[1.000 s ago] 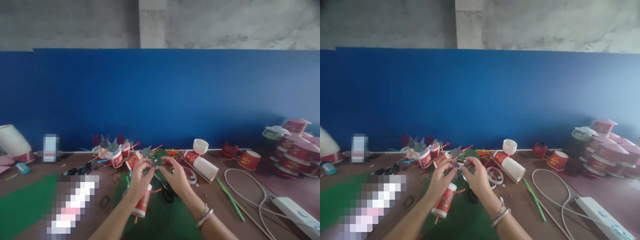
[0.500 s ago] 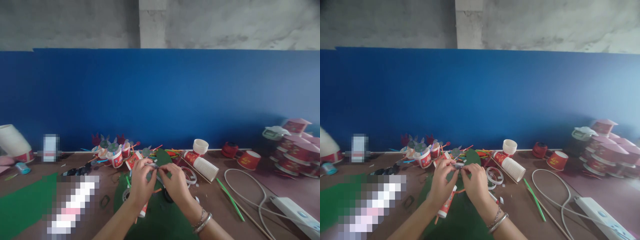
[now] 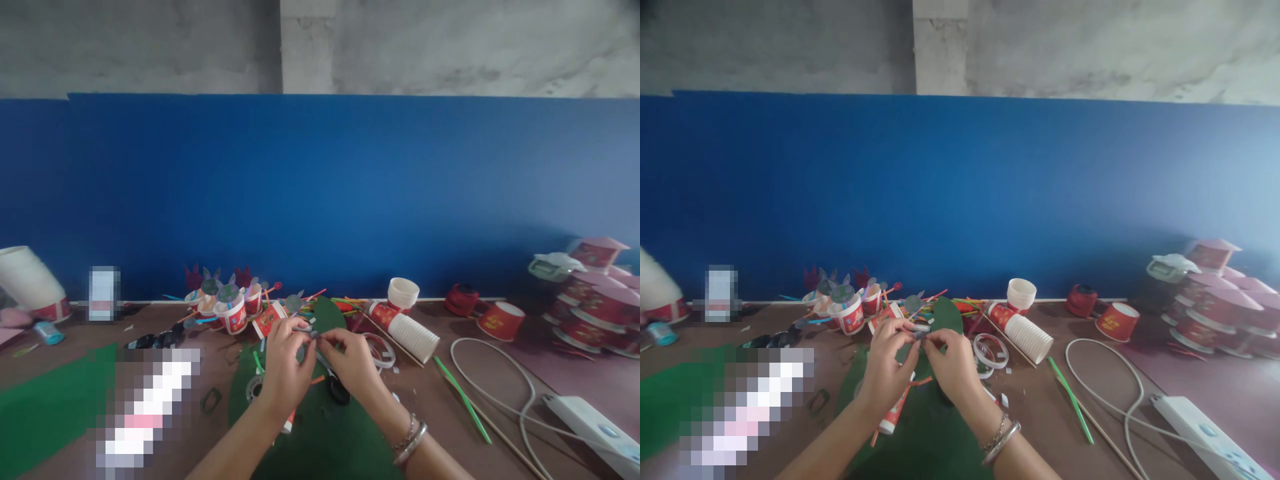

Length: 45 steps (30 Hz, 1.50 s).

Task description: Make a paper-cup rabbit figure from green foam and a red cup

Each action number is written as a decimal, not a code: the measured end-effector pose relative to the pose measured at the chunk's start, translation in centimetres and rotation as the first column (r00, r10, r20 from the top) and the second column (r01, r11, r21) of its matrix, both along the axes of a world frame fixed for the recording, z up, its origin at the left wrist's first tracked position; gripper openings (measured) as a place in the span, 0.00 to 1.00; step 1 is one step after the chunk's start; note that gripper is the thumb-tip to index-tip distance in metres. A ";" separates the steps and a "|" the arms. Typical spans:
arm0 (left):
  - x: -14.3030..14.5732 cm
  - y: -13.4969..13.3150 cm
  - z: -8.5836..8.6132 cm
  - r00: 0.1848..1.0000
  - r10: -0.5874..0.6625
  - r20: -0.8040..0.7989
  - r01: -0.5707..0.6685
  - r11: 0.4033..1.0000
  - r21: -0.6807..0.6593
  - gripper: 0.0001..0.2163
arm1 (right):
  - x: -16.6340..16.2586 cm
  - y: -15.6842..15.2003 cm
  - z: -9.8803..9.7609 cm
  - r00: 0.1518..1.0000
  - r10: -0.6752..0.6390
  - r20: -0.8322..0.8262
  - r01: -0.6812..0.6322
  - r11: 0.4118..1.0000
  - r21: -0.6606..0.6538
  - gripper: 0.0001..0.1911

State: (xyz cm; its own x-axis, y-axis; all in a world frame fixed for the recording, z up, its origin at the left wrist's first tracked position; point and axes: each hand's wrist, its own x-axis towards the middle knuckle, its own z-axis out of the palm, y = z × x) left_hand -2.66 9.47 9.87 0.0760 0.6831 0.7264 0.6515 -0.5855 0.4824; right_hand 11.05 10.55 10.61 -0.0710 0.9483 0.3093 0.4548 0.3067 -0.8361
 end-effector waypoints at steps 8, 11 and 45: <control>-0.1 0.1 0.0 1.000 -0.020 -0.001 0.020 1.000 -0.002 0.05 | 0.1 -0.2 0.4 1.000 -0.015 -0.013 0.015 1.000 -0.015 0.09; -0.4 0.2 0.2 0.999 -0.032 0.038 0.034 0.998 -0.051 0.04 | 0.3 0.0 0.5 1.000 -0.009 -0.029 0.008 1.000 -0.026 0.09; -4.9 4.8 -3.6 0.998 0.028 -0.048 -0.055 0.645 -0.762 0.14 | 1.4 2.8 -2.7 0.984 0.017 -0.176 -0.048 0.984 -0.171 0.09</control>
